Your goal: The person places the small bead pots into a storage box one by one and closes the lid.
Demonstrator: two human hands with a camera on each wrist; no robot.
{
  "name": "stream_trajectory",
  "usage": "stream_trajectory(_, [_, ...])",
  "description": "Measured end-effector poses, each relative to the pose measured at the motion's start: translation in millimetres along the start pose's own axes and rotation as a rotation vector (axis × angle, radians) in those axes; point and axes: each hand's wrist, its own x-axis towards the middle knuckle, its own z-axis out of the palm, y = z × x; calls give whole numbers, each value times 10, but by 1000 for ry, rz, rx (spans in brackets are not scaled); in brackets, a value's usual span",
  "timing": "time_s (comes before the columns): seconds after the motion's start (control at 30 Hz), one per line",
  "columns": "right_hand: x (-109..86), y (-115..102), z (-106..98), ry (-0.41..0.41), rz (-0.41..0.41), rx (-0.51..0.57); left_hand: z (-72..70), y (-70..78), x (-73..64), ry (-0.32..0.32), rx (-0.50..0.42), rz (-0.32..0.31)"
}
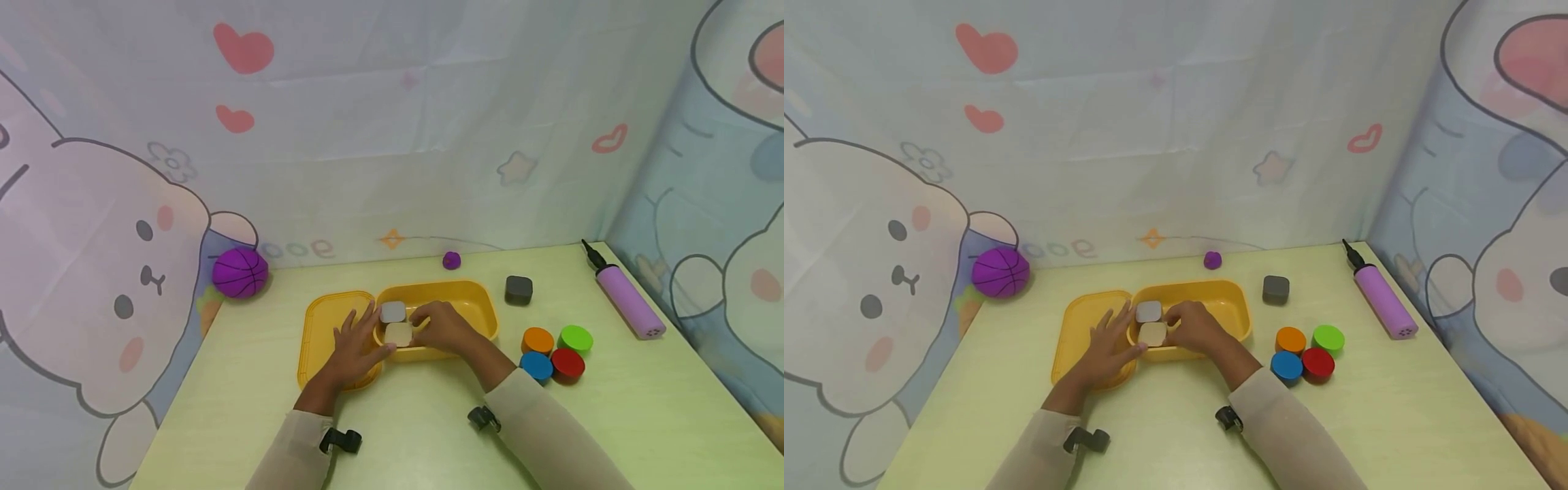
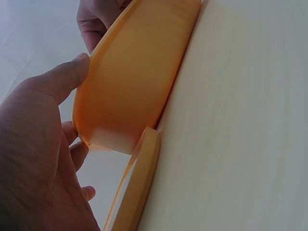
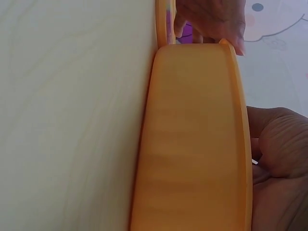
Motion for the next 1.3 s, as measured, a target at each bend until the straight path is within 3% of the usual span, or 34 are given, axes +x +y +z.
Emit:
stream_trajectory(0.6, [31,-48,50,7,40,19,-17,13,-11,-10,-24,-1])
stream_trajectory(1.3, [74,-19,97,7,34,-54,-3,-19,-1,-3,-13,12])
